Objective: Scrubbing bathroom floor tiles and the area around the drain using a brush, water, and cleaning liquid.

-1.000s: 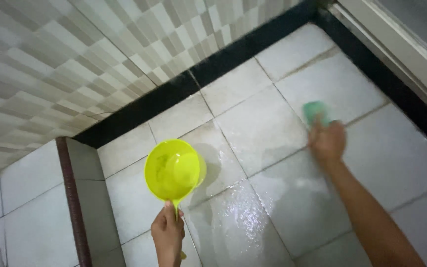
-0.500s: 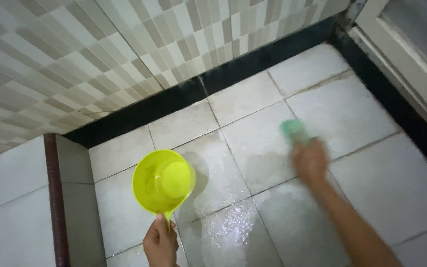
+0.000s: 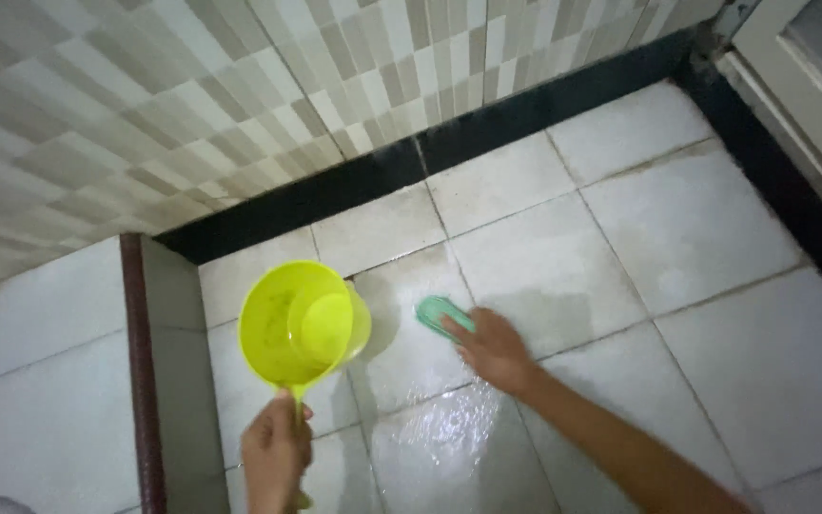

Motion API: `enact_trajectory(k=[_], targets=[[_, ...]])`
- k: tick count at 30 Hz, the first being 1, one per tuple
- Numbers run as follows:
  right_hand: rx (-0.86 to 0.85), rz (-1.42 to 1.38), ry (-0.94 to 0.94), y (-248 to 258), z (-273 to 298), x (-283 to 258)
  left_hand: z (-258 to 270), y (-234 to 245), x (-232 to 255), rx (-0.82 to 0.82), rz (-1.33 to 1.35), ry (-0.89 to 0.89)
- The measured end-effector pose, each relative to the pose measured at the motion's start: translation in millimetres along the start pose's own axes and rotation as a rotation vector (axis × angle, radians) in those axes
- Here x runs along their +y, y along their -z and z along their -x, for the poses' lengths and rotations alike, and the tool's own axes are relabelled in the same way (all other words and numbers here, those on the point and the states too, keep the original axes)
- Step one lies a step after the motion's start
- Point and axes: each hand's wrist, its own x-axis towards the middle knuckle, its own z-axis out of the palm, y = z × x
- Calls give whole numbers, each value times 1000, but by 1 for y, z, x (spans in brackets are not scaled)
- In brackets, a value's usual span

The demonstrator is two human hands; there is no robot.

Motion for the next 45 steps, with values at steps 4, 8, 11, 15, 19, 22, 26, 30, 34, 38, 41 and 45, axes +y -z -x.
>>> enact_trajectory(k=[4,8,11,15,19,22,26,30,34,38,41,45], targets=[[-119,-281,-875,49,57,70,21,53,45,-87,-160,-24],[431,447,-604,-5,99,120,40,86,32,-98,-287,-47],[108,-341,-1347,51,15,-68,47,104,5,-62,-214,29],[-278,-657,-1300,-24,46,-192,59,115,-18,-110,-93,62],[220,-161,109,-91,99,-158,61,125,-25,-118,-16,76],[192,84,-274,-89,151,-29,60,136,-27,-177,77,84],[364,394,-743,8,153,-5,50,153,-31,-229,145,31],[258,48,-1117,-51,90,-115,36,163,-27,-205,108,16],[59,-286,-1022,-69,16,-275,29,167,-28,-184,132,5],[141,72,-40,-135,38,-324,22,161,-28,-182,115,-77],[246,-1091,-662,-177,74,-247,18,160,-38,-191,176,-54],[152,-453,-967,-8,84,-151,26,167,-39,-196,89,11]])
